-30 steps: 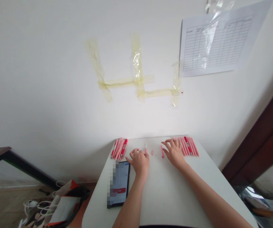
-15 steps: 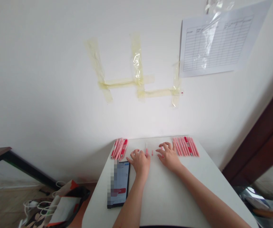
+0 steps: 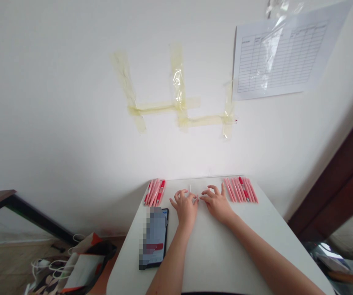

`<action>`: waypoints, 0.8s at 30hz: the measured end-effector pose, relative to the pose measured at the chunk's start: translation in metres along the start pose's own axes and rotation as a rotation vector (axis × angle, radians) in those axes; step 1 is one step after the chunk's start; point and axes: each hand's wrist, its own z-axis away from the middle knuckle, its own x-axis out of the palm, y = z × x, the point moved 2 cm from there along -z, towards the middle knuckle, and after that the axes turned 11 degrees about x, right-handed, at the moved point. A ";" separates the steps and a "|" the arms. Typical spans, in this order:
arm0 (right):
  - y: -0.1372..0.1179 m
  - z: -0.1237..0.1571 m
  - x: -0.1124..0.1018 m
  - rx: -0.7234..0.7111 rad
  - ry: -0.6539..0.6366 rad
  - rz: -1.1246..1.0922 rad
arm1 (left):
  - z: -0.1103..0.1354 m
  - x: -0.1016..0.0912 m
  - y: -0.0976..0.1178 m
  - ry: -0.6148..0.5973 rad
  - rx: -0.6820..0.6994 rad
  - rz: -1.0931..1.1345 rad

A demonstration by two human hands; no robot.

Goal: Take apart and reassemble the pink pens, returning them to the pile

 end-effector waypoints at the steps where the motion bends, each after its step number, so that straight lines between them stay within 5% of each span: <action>1: 0.000 0.000 0.001 -0.001 0.003 -0.008 | 0.000 0.000 0.000 0.001 0.003 0.000; 24: 0.000 -0.002 0.001 -0.054 0.022 -0.005 | -0.003 0.001 0.000 0.027 -0.045 0.016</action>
